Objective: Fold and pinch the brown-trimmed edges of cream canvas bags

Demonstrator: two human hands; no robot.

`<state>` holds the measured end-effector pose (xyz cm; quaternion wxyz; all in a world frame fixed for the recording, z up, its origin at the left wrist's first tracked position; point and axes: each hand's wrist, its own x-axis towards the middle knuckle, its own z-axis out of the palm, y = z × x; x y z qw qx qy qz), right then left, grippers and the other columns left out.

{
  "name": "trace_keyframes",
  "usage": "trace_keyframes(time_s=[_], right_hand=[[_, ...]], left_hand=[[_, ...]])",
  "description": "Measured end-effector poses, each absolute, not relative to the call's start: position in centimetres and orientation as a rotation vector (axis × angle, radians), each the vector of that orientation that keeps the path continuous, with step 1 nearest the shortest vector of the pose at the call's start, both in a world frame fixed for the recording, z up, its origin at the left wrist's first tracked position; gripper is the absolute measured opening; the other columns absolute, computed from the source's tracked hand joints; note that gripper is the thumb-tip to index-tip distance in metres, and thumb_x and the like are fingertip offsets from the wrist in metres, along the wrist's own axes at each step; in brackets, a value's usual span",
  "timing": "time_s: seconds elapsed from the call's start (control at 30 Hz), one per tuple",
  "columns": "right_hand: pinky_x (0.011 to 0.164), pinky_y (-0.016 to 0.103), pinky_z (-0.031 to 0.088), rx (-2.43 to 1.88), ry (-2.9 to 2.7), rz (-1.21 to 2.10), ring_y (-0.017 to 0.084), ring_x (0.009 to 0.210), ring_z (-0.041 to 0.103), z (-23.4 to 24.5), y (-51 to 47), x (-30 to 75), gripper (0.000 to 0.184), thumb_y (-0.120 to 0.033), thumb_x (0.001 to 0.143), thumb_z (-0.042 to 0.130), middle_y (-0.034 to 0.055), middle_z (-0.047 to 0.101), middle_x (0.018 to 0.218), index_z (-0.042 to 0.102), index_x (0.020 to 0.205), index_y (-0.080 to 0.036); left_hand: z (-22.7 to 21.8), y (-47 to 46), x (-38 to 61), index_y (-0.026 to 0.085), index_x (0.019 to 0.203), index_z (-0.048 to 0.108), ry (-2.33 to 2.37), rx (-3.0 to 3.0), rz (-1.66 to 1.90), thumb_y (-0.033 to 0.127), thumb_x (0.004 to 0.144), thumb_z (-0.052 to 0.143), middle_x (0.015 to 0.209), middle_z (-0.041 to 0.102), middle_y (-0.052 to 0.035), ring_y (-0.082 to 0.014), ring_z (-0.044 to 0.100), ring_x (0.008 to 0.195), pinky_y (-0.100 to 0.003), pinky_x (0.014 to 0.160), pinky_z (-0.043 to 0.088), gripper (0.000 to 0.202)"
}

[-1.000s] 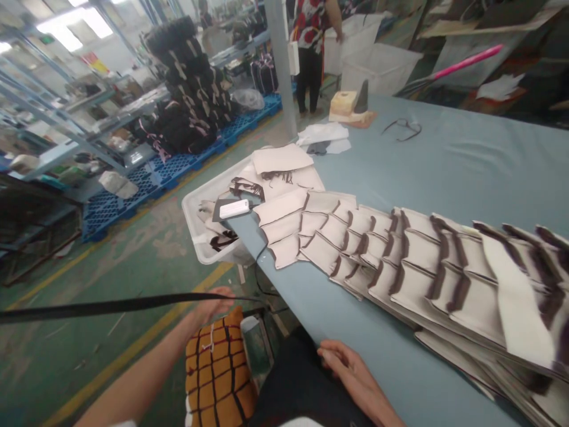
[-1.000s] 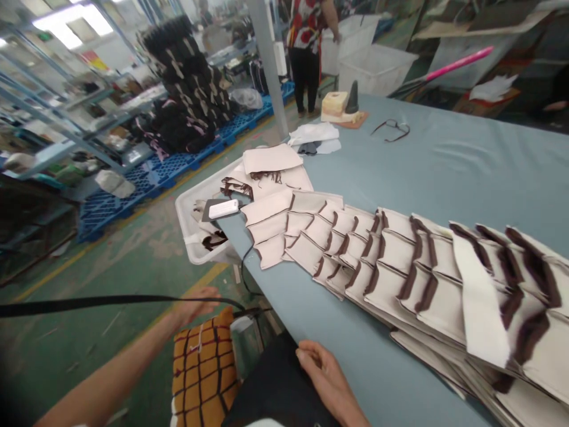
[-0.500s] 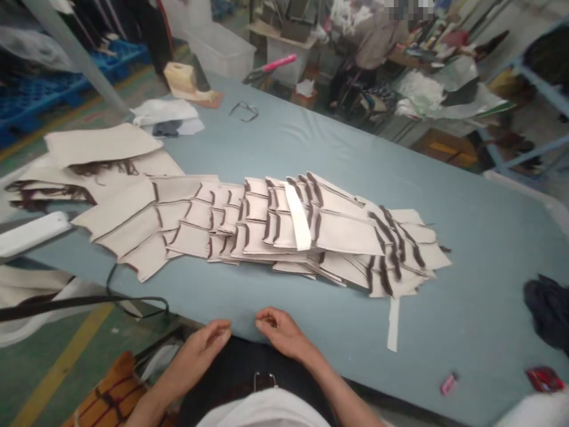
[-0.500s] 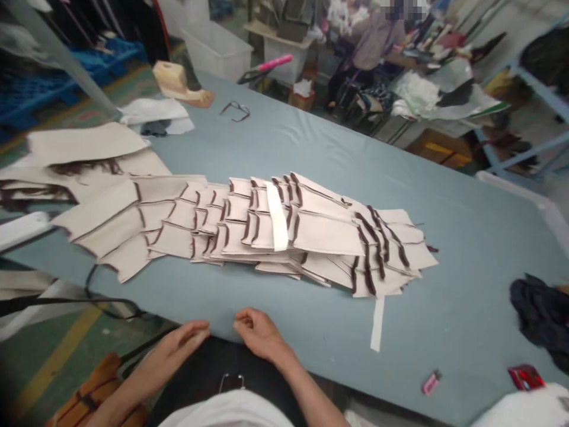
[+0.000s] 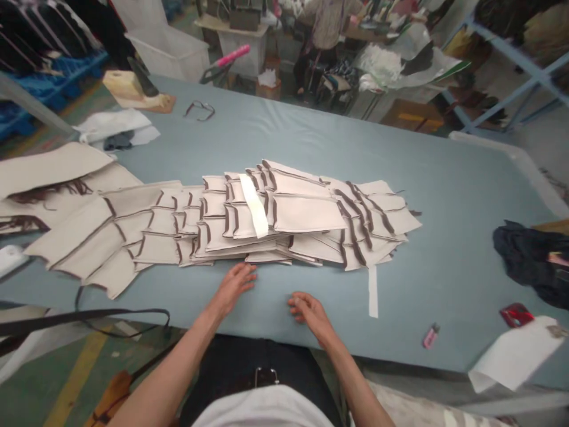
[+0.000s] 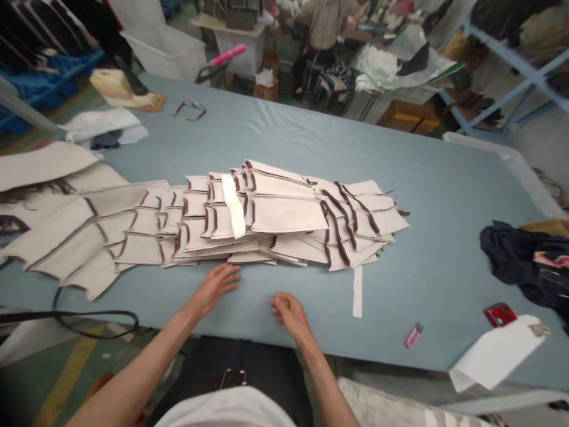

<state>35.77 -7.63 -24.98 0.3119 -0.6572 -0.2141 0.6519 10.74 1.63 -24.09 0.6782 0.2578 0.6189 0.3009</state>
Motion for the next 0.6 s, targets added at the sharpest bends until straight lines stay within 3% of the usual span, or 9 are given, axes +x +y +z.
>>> trace_keyframes(time_s=[0.13, 0.23, 0.27, 0.37, 0.5, 0.6], right_hand=[[0.074, 0.030, 0.060, -1.577, -0.361, 1.776, 0.020, 0.091, 0.076, -26.3, -4.0, 34.4, 0.053, -0.051, 0.079, 0.084, 0.0121, 0.079, 0.125, 0.071, 0.120, -0.021], [0.073, 0.029, 0.061, -1.439, -0.219, 1.841, 0.019, 0.091, 0.076, -27.5, -0.7, 32.2, 0.037, -0.047, 0.085, 0.080, 0.0100, 0.079, 0.126, 0.072, 0.112, -0.023], [0.073, 0.029, 0.062, -1.393, -0.178, 1.869, 0.019, 0.091, 0.076, -27.9, 0.2, 31.4, 0.033, -0.047, 0.086, 0.078, 0.0097, 0.080, 0.123, 0.072, 0.108, -0.023], [0.071, 0.030, 0.064, -1.297, -0.082, 1.940, 0.021, 0.087, 0.076, -28.9, 2.3, 29.2, 0.025, -0.044, 0.087, 0.075, 0.0092, 0.081, 0.104, 0.073, 0.097, -0.021], [0.057, 0.026, 0.060, -1.309, -0.013, 1.976, 0.019, 0.071, 0.072, -29.8, 3.4, 27.5, 0.018, -0.038, 0.088, 0.073, 0.0057, 0.075, 0.081, 0.068, 0.087, -0.020], [0.055, 0.024, 0.059, -1.373, 0.003, 1.964, 0.016, 0.062, 0.070, -30.3, 3.7, 27.1, 0.016, -0.034, 0.086, 0.075, 0.0014, 0.070, 0.072, 0.065, 0.085, -0.021]], left_hand=[[-24.3, 2.9, 14.0, 0.020, 0.136, 0.065, 1.392, 0.504, 0.784, 0.037, 0.103, 0.069, 0.138, 0.067, -0.0116, -0.0273, 0.070, 0.117, -0.048, 0.097, 0.062, 0.037], [-25.0, 3.2, 15.3, 0.023, 0.132, 0.068, 1.434, 0.480, 0.829, 0.037, 0.105, 0.065, 0.139, 0.067, -0.0114, -0.0248, 0.070, 0.115, -0.045, 0.098, 0.062, 0.030], [-25.3, 3.3, 15.5, 0.018, 0.136, 0.065, 1.445, 0.480, 0.847, 0.038, 0.103, 0.069, 0.136, 0.068, -0.0119, -0.0271, 0.071, 0.114, -0.049, 0.096, 0.063, 0.039], [-26.0, 3.5, 15.8, 0.017, 0.135, 0.065, 1.456, 0.483, 0.869, 0.038, 0.103, 0.070, 0.134, 0.069, -0.0118, -0.0269, 0.071, 0.113, -0.049, 0.095, 0.063, 0.039], [-26.1, 2.5, 14.8, 0.017, 0.134, 0.066, 1.473, 0.490, 0.904, 0.037, 0.103, 0.070, 0.133, 0.069, -0.0114, -0.0261, 0.072, 0.111, -0.047, 0.093, 0.064, 0.037], [-26.0, 1.2, 11.0, 0.017, 0.134, 0.065, 1.598, 0.486, 1.036, 0.037, 0.103, 0.070, 0.134, 0.069, -0.0116, -0.0264, 0.072, 0.112, -0.048, 0.094, 0.064, 0.038]])
